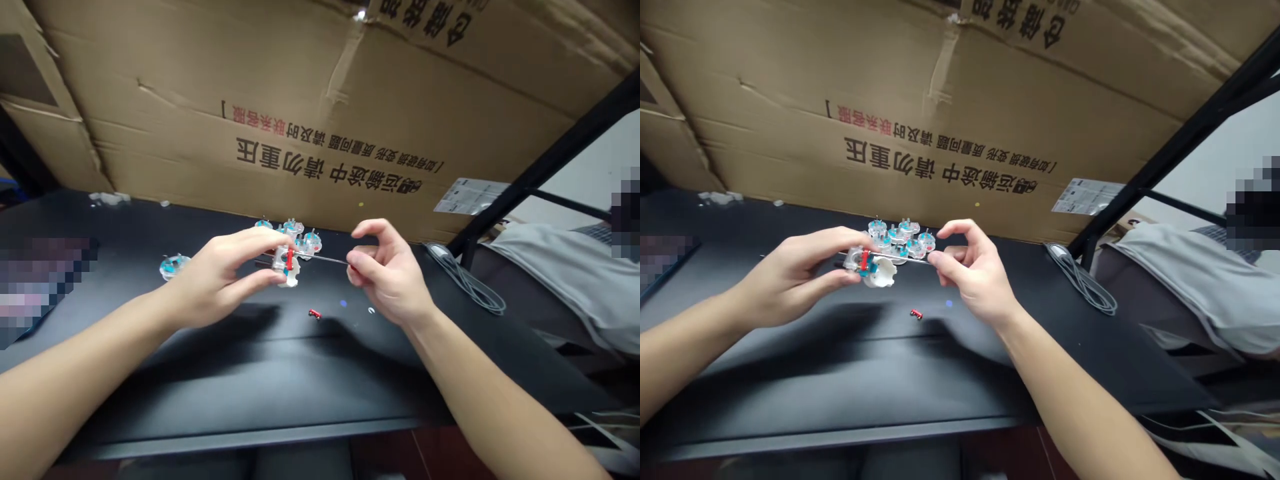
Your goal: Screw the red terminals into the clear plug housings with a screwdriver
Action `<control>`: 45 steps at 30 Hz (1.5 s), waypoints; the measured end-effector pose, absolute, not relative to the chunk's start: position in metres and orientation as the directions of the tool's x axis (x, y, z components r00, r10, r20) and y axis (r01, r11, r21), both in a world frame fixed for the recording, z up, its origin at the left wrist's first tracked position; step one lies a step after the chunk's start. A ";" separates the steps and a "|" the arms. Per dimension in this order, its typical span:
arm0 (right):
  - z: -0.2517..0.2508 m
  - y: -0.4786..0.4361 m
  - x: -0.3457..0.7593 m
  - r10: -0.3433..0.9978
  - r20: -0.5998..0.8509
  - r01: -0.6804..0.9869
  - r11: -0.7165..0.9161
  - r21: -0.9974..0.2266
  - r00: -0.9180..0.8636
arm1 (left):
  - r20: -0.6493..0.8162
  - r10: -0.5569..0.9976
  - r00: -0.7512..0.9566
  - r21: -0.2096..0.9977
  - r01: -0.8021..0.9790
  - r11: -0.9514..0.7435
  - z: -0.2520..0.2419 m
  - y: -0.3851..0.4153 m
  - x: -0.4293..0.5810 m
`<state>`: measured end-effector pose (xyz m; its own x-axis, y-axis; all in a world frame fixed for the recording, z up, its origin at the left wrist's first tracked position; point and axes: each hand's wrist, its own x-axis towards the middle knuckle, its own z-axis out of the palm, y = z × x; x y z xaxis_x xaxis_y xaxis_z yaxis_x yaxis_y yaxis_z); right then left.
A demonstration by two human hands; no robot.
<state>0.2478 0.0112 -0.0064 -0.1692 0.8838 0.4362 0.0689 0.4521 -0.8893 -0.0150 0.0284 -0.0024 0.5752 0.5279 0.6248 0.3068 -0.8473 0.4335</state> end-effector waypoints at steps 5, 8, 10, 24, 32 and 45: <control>-0.006 0.008 0.255 0.580 0.801 0.353 0.788 -0.505 -0.149 | 0.506 0.650 0.567 0.686 0.193 -0.701 -0.003 0.025 -0.008; -0.008 0.009 0.259 0.505 0.843 0.442 0.809 -0.389 -0.182 | 0.480 0.673 0.562 0.730 0.170 -0.662 -0.006 0.026 -0.006; -0.010 0.010 0.258 0.635 0.751 0.437 0.737 -0.516 -0.184 | 0.491 0.669 0.558 0.708 0.193 -0.680 -0.009 0.029 -0.006; -0.006 0.008 0.254 0.748 0.641 0.306 0.659 -0.687 -0.172 | 0.601 0.616 0.509 0.603 0.218 -0.768 -0.010 0.035 -0.015; -0.006 0.011 0.254 0.707 0.685 0.247 0.705 -0.665 -0.176 | 0.611 0.609 0.506 0.583 0.232 -0.778 -0.010 0.035 -0.016; 0.002 0.014 0.261 0.711 0.456 0.535 0.703 -0.469 -0.534 | 0.644 0.504 0.575 0.357 0.357 -0.863 -0.010 0.036 -0.015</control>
<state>0.2612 0.0139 0.0019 -0.5343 0.7115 0.4564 0.5353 0.7027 -0.4688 -0.0145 0.0356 -0.0100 0.5752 0.5043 0.6441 0.3573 -0.8632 0.3567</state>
